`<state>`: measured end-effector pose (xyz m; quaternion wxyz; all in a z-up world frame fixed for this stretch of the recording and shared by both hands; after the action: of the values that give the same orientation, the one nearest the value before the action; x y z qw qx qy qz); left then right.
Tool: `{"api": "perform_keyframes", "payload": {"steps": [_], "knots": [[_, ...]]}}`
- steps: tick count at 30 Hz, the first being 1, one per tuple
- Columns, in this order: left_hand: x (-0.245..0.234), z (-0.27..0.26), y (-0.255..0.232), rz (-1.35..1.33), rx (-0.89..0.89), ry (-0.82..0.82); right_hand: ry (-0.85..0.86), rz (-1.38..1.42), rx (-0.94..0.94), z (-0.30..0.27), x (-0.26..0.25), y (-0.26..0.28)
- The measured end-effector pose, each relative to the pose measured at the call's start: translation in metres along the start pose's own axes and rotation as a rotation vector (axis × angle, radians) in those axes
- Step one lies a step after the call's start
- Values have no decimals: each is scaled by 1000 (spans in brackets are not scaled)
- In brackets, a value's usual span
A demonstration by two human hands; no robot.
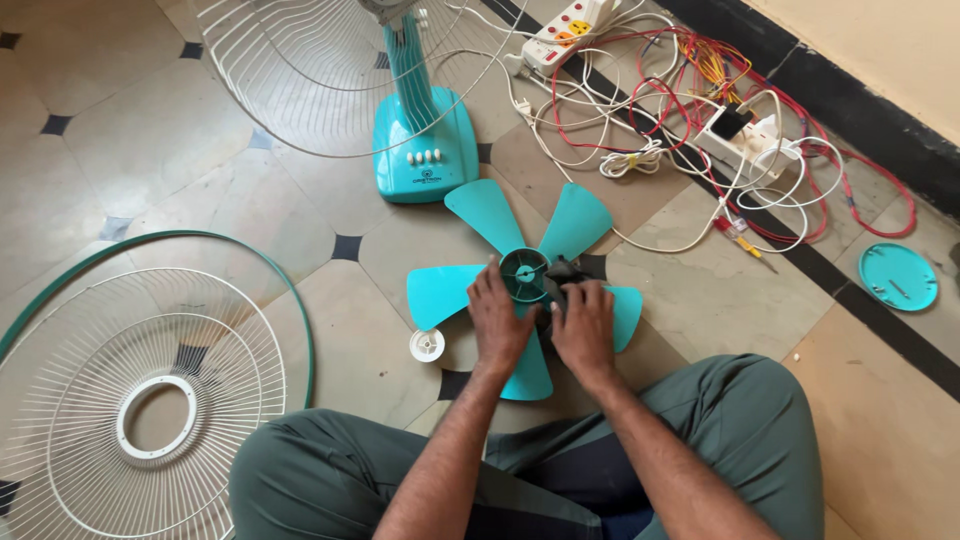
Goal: The person sits on the floor and wipes a detached teal fan blade assembly with a dark cloth. They rotate the blade assembly to clean the central hub and the surfaces of the blades. The fan cage and base are visible nearby on the tiled floor.
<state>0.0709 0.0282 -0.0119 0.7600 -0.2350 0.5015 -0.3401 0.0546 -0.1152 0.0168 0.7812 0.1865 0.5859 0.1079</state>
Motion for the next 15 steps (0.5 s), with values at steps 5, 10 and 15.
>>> {"api": "perform_keyframes", "payload": {"steps": [5,10,15], "knots": [[-1,-1,8,35,-16,16,310,-84,29,12,5,-24],[3,0,8,48,-38,-2,50,-48,68,10,17,-20],[0,2,5,53,-37,-3,116,-5,11,6,13,-11]]}}
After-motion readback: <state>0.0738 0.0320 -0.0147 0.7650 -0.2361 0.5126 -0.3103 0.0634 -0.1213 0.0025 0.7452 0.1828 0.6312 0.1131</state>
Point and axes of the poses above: each hand's wrist, its own z-axis towards the middle knuckle, its own x-axis out of the palm, y = z × x, the point moved 4 cm from there along z, towards the middle knuckle, and after that the axes turned 15 degrees about x, right-handed, at the moved point
